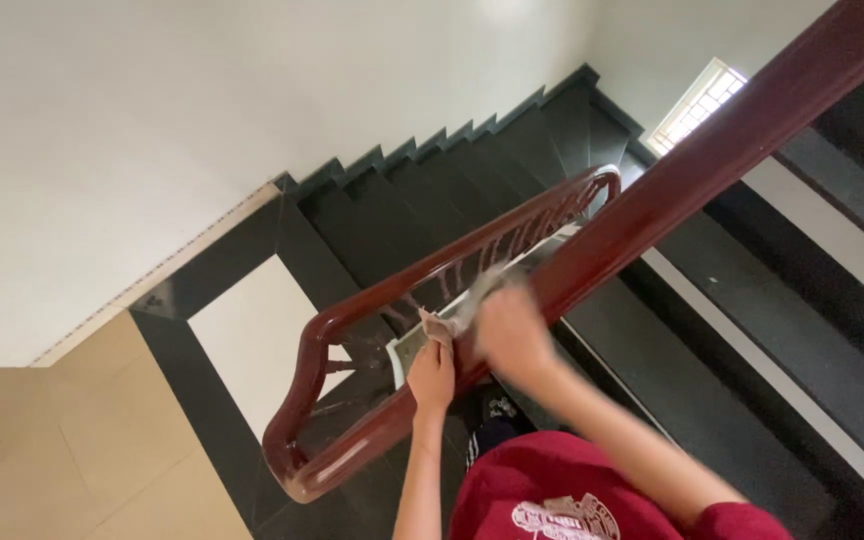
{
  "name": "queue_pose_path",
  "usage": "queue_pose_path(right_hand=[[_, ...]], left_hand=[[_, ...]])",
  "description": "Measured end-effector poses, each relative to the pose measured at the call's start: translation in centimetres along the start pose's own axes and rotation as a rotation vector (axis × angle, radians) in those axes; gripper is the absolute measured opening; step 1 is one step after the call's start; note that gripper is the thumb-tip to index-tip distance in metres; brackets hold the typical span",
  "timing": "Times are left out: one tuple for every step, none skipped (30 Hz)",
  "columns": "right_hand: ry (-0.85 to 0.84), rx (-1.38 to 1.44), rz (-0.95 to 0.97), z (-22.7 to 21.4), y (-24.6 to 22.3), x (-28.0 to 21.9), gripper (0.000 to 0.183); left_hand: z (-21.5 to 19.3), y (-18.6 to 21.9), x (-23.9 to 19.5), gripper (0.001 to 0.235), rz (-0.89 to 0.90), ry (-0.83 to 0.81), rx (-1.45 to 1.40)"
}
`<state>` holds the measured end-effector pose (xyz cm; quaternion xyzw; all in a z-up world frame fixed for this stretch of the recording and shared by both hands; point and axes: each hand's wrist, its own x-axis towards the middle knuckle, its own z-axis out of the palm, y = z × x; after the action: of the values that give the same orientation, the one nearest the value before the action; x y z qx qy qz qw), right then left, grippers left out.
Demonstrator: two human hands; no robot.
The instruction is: The person is wiping the granite steps and the wooden handrail of a staircase using a cleaning cloth.
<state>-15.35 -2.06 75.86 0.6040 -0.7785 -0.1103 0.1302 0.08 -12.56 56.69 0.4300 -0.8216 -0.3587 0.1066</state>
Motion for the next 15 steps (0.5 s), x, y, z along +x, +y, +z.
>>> queue_pose_path(right_hand=[[0.376,0.076,-0.002,2.9,-3.4,-1.6,0.032],[0.374,0.08,0.001,3.2,-3.2,-1.8,0.032],[0.342,0.255,-0.011,3.6,-3.0,-2.1,0.03],[0.308,0.43,-0.02,3.9,-2.9,-2.4,0.027],[0.305,0.434,-0.014,2.5,-0.3,-2.1,0.027],[0.255,0.382,0.007,1.2,2.2,-1.8,0.019],[0.204,0.329,0.028,-0.1,4.8,-1.6,0.012],[0.206,0.327,0.039,0.2,8.1,-1.6,0.012],[0.21,0.233,0.162,0.4,11.5,-1.7,0.019],[0.208,0.141,0.288,0.7,14.7,-2.0,0.027],[0.204,0.141,0.304,1.5,15.4,-2.5,0.027],[0.341,0.144,0.36,2.4,16.3,-2.9,0.033],[0.478,0.144,0.416,3.2,17.2,-3.4,0.04],[0.48,0.135,0.435,5.1,15.0,-3.5,0.04],[0.21,-0.156,0.577,7.0,12.8,-3.5,0.052]], left_hand=[[-0.5,0.2,0.0,0.041,0.012,-0.037,-0.038],[-0.1,-1.1,0.0,0.041,0.011,-0.041,-0.035],[0.3,-2.3,0.1,0.04,0.032,-0.06,-0.068],[0.8,-3.6,0.1,0.04,0.053,-0.081,-0.099],[-1.0,-2.4,-0.2,0.04,0.053,-0.088,-0.095],[-2.8,-1.1,-0.3,0.045,0.014,-0.137,-0.211],[-4.6,0.3,-0.4,0.062,-0.027,-0.186,-0.324],[-3.7,-1.3,-0.1,0.062,-0.017,-0.193,-0.321],[-2.8,-2.9,0.2,0.056,0.034,-0.222,-0.373],[-2.0,-4.7,0.2,0.05,0.085,-0.258,-0.423],[-2.3,-4.5,0.1,0.05,0.092,-0.272,-0.417],[-2.6,-4.1,0.1,0.047,0.076,-0.292,-0.365],[-2.8,-3.6,0.2,0.044,0.06,-0.312,-0.311],[-2.6,-3.2,0.4,0.044,0.077,-0.323,-0.306],[-2.5,-2.7,0.5,0.047,0.128,-0.28,-0.251]])
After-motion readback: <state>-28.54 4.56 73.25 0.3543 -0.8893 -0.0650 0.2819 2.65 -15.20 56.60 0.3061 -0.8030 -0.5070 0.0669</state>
